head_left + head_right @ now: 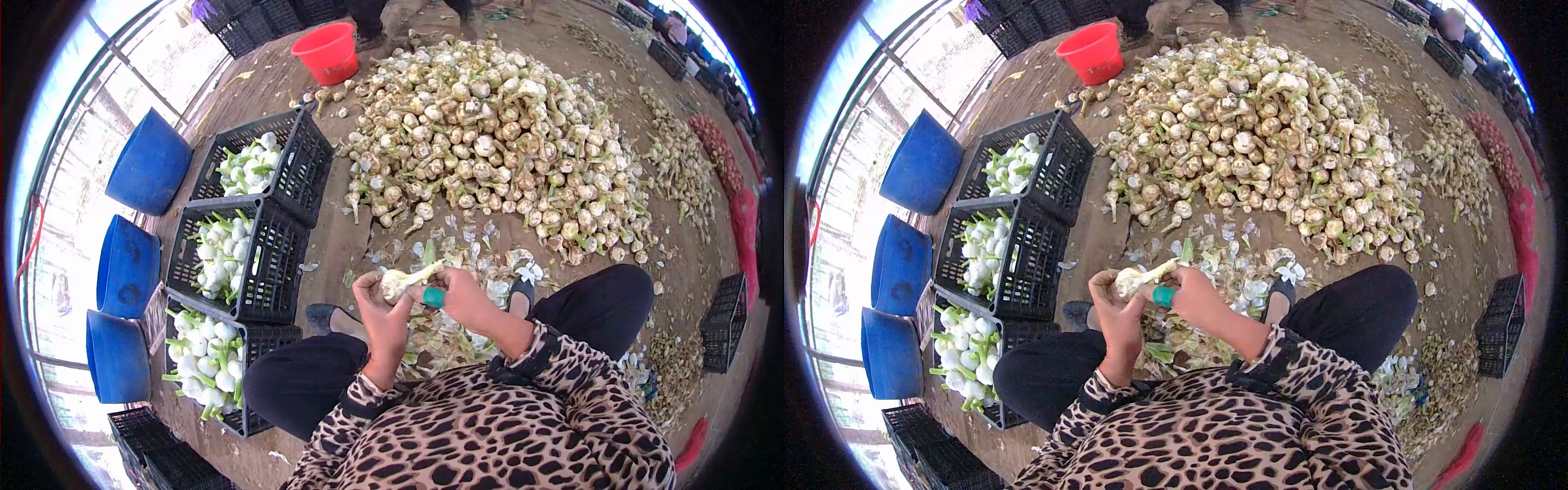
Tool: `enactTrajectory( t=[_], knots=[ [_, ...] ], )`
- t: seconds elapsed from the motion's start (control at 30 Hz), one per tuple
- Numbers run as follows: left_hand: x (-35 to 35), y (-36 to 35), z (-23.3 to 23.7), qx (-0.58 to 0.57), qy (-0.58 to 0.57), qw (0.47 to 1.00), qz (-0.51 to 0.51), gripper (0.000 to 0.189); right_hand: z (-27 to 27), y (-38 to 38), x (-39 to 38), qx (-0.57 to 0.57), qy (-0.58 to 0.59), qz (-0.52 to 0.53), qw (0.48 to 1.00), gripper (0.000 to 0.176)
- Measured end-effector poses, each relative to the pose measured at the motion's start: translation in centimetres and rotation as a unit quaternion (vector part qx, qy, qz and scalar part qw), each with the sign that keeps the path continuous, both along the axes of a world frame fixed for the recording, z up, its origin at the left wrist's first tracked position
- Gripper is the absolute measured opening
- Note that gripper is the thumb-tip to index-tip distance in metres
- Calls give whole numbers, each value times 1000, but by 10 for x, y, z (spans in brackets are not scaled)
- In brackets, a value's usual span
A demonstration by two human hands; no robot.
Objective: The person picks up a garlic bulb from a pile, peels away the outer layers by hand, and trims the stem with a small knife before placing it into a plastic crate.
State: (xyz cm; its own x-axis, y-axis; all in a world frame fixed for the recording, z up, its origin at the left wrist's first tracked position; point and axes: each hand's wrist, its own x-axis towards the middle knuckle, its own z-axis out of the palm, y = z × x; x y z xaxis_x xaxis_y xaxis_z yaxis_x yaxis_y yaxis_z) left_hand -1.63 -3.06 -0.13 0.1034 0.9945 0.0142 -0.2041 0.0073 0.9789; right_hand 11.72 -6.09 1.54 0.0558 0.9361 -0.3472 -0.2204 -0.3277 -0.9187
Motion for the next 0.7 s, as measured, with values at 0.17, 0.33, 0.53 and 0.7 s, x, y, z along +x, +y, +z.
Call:
enactTrajectory(
  t=[0.17, 0.33, 0.53, 0.7],
  knots=[
    [-6, 0, 10, -51, -53, 997, -34, 45, -9, 2, 6, 3, 36, -27, 999, 22],
    [-14, 4, 9, -238, -284, 926, -72, 32, 0, 6, 56, 129, 428, -186, 875, 18],
    [-14, 7, -7, -285, -309, 898, -127, 40, -16, -2, 58, 239, -594, -55, 766, 37],
    [-8, 3, -5, -279, -281, 907, -140, 44, 25, 2, 20, 243, -309, 23, 919, 27]
  ],
)
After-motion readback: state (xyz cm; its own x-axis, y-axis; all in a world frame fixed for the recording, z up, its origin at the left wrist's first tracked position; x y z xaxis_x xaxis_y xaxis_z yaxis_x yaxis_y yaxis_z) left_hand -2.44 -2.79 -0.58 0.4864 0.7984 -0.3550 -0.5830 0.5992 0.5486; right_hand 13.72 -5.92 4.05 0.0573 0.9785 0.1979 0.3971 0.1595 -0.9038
